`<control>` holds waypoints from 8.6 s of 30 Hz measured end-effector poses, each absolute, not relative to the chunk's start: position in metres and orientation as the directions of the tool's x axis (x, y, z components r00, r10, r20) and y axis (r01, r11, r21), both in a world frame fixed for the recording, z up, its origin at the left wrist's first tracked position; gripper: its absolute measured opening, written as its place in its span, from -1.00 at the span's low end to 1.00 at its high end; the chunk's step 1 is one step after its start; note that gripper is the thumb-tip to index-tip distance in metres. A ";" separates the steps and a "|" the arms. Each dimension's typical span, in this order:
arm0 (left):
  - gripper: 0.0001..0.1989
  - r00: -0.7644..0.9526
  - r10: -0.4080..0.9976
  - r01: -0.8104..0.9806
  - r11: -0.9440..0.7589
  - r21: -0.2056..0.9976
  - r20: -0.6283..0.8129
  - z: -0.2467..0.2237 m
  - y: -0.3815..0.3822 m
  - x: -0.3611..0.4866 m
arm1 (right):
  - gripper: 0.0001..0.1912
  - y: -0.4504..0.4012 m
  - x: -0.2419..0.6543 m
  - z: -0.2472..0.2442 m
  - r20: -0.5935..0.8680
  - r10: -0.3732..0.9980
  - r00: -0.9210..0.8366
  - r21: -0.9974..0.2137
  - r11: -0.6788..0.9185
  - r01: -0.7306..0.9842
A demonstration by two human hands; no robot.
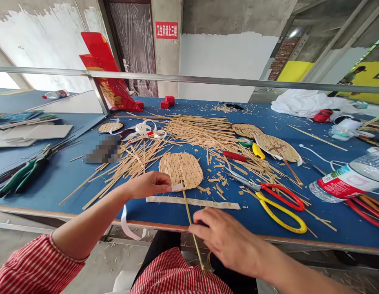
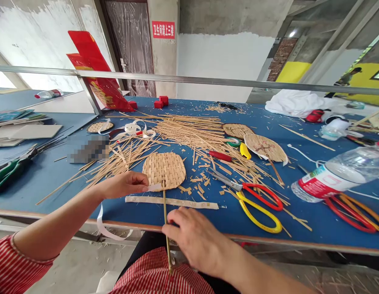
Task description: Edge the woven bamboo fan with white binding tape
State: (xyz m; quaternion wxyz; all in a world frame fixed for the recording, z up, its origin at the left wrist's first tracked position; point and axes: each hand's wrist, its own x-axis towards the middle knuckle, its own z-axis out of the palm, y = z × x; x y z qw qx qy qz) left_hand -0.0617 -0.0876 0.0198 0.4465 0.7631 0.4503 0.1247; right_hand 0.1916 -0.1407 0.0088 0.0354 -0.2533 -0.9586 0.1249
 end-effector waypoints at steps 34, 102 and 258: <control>-0.88 0.377 0.926 0.073 0.009 0.997 -0.036 0.100 -0.110 -0.017 | -0.80 -0.079 0.179 0.155 0.571 0.667 -0.478 -0.595 0.738 0.319; -0.85 0.697 0.694 0.142 0.109 0.984 -0.178 0.122 -0.072 -0.020 | -0.51 -0.080 0.201 0.096 0.362 0.666 -0.652 -0.552 0.717 0.426; -0.78 0.355 0.931 0.836 -0.356 0.418 0.083 0.119 -0.110 0.006 | -0.87 -0.105 0.185 0.087 0.509 0.683 -0.524 -0.584 0.721 0.373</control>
